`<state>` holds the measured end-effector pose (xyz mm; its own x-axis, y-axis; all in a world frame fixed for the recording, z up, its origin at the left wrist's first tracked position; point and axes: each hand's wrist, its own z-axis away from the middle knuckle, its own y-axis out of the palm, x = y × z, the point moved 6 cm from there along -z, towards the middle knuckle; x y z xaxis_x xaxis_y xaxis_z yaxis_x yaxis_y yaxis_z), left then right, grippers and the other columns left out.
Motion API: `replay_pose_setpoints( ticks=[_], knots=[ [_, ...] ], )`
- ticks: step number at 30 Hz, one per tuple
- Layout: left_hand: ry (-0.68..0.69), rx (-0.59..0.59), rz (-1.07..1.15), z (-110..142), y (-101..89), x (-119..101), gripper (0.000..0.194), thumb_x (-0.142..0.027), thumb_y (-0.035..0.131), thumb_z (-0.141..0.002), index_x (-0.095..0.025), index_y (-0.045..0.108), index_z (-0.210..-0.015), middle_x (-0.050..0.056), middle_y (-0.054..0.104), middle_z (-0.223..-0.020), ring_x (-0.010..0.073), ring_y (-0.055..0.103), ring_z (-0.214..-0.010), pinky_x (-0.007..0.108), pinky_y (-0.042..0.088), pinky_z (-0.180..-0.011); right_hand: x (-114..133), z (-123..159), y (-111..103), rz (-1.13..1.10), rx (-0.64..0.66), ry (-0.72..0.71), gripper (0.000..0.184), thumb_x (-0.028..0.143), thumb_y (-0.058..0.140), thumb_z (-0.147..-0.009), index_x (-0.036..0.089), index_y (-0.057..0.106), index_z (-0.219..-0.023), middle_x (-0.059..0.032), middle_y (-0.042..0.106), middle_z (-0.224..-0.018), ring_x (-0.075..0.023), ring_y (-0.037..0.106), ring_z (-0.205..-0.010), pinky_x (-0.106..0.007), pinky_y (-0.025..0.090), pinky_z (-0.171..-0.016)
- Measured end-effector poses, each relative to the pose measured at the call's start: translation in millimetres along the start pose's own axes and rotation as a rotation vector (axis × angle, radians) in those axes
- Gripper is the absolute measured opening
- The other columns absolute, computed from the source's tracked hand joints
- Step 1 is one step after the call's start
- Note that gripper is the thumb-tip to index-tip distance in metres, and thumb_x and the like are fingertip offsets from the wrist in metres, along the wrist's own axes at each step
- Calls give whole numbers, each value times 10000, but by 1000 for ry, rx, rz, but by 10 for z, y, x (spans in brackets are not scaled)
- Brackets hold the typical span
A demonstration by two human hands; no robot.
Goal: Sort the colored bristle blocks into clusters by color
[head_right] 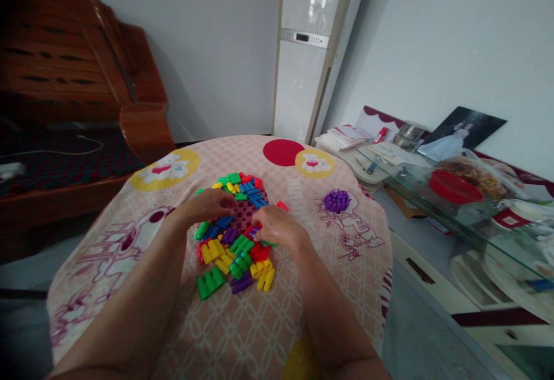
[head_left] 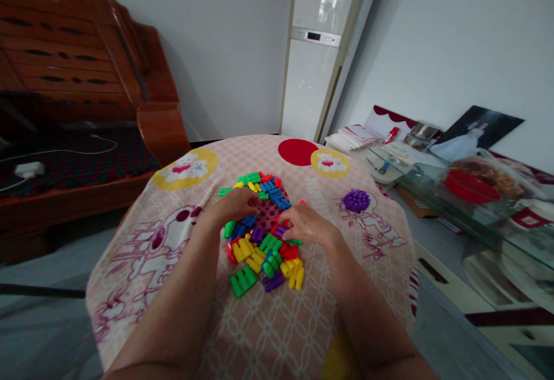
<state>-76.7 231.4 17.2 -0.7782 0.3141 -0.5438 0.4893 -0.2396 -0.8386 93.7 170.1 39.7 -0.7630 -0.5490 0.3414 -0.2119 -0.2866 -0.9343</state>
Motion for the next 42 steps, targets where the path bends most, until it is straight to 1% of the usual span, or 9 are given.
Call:
replay_pose_setpoints(
  ticks=[6,12,16,19,23,26,29,33,42],
  knots=[
    [-4,-18,-20,2,-9,22,213,-339,632,-643,-240,747,-793,17,741,-759,194,651,-686,255,423,-613,81,-47,129,99,22,-12,219,149,654,-733,186,731,-934,-70,725,-909,-203,641,-886,-246,389,-665],
    [13,-24,-12,4,-26,16,237,-397,612,-671,-255,747,-805,12,744,-766,205,653,-715,261,437,-641,-58,48,-153,-107,-126,32,257,119,638,-688,178,726,-922,-22,703,-808,-159,615,-768,-228,395,-654],
    [15,-34,-11,-2,-42,18,236,-404,612,-671,-261,750,-799,14,746,-774,210,653,-716,262,439,-637,-459,199,-398,-330,-301,168,204,174,640,-690,177,667,-892,28,647,-681,-119,576,-622,-204,392,-578],
    [-1,-24,-18,-2,-39,21,247,-404,602,-681,-251,749,-806,19,738,-755,212,653,-701,260,438,-621,-887,400,-563,-442,-493,279,268,212,645,-683,178,639,-949,27,664,-696,-116,588,-589,-203,420,-562],
    [-15,-24,-59,-1,-52,22,260,-405,588,-696,-238,747,-817,27,735,-757,211,659,-700,257,428,-599,-1537,849,-726,-392,-783,521,382,228,626,-674,153,669,-1046,-30,714,-772,-162,655,-665,-243,487,-616],
    [-5,-37,-74,-3,-69,16,240,-400,602,-689,-244,745,-801,22,740,-759,208,662,-703,258,429,-608,-1931,1174,-726,-280,-885,682,344,226,623,-657,126,714,-973,-80,740,-834,-207,693,-774,-276,515,-700],
    [-2,-47,-80,-5,-78,9,229,-400,611,-686,-249,746,-794,17,745,-759,208,666,-713,259,435,-618,-2196,1373,-645,-168,-895,794,271,206,621,-653,131,732,-888,-88,748,-827,-229,698,-807,-289,511,-739],
    [-2,-31,-110,0,-76,-13,267,-411,593,-705,-246,749,-846,19,751,-779,212,674,-743,260,450,-637,-2398,1426,-494,-147,-814,891,280,148,602,-633,142,735,-879,-79,752,-822,-216,696,-776,-269,513,-710],
    [-58,53,-254,18,-71,-35,363,-405,527,-777,-213,723,-1014,27,759,-924,200,688,-832,258,474,-717,-2472,1292,-351,-177,-767,886,361,127,564,-613,105,721,-938,-98,748,-874,-216,691,-764,-283,539,-731]
  ],
)
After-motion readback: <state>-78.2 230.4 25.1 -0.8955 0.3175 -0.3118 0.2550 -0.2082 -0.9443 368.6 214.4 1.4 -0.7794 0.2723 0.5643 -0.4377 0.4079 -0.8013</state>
